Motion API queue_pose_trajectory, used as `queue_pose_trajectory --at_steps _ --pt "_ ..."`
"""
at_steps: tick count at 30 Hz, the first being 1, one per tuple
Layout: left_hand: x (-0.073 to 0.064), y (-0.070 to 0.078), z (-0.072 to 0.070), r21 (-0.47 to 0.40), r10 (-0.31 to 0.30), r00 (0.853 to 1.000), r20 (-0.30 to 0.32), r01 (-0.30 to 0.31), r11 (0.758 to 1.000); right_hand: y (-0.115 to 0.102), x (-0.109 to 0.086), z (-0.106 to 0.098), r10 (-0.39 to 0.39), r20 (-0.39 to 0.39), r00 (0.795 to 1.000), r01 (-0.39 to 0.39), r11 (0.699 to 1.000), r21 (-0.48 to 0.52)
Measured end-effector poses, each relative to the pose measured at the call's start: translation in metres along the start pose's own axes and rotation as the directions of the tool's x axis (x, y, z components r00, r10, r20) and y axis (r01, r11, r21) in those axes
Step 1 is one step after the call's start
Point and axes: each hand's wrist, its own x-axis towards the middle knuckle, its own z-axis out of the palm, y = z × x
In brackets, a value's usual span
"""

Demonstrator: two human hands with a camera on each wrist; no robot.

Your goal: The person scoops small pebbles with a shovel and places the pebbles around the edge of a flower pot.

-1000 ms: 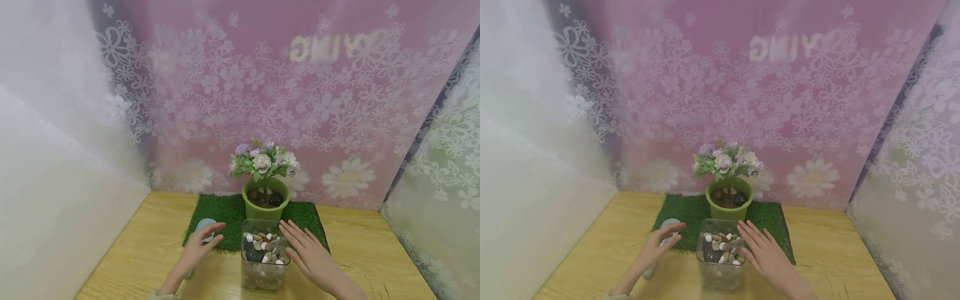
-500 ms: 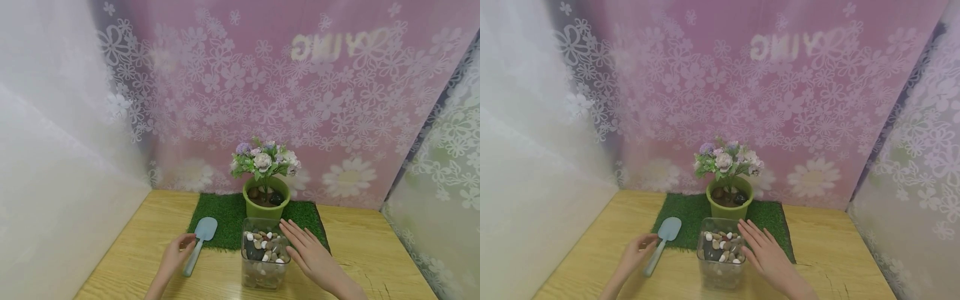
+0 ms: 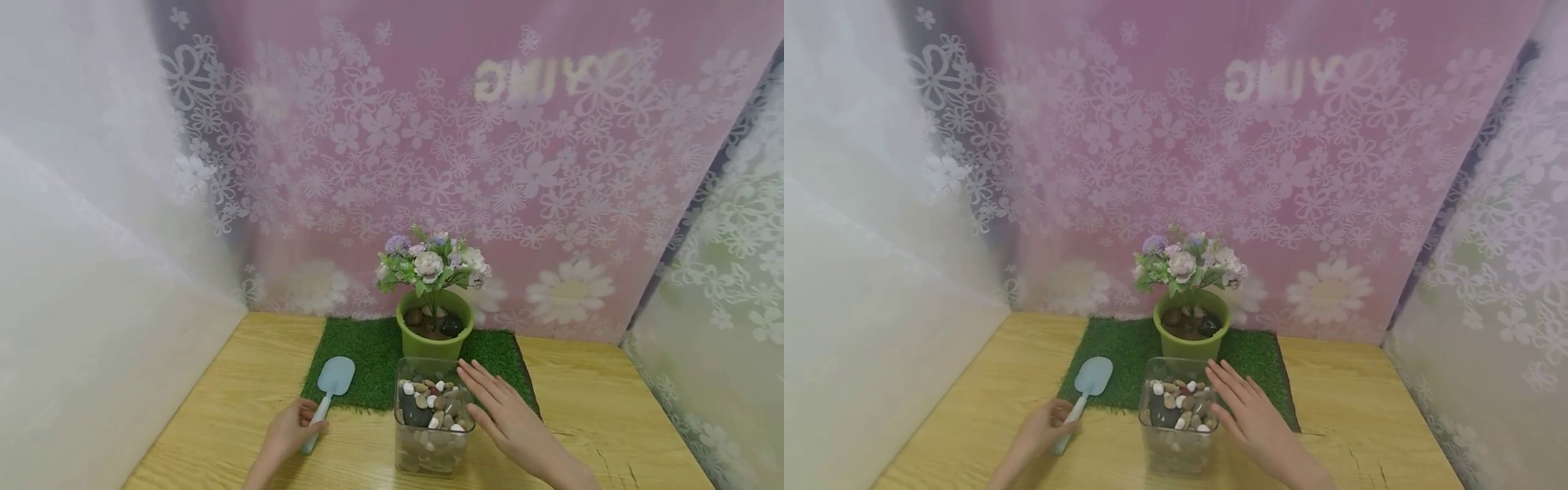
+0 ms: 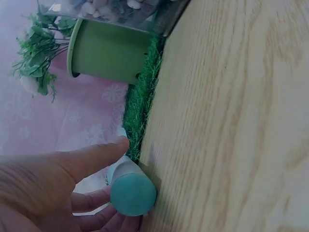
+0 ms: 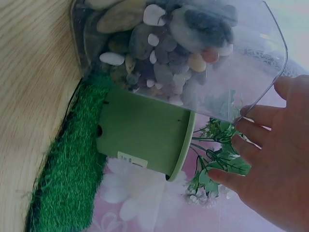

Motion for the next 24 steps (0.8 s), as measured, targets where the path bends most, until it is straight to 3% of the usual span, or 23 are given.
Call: queue_pose_trajectory --at_steps 7,12,17,20,24 --pt "0.005 0.001 0.001 0.136 0.061 0.996 -0.067 -0.052 0.989 0.003 -0.003 -0.001 -0.04 -0.002 0.999 0.04 0.998 -0.056" --pt "0.008 0.002 -0.004 0.179 0.032 0.996 -0.079 -0.017 0.984 0.003 -0.006 -0.002 -0.043 -0.004 0.999 0.042 0.997 -0.06" --pt "0.011 0.005 -0.013 0.274 0.023 0.997 -0.079 -0.001 0.962 0.002 -0.006 -0.003 -0.026 0.004 1.0 0.026 0.999 -0.037" --pt "0.012 0.005 -0.016 0.371 0.082 0.992 -0.098 -0.04 0.928 0.002 -0.005 -0.004 -0.019 0.01 1.0 0.019 1.0 -0.014" --pt "0.015 0.001 -0.017 0.521 0.17 0.974 -0.15 -0.068 0.851 0.002 -0.004 -0.005 -0.018 0.016 1.0 0.018 1.0 0.012"
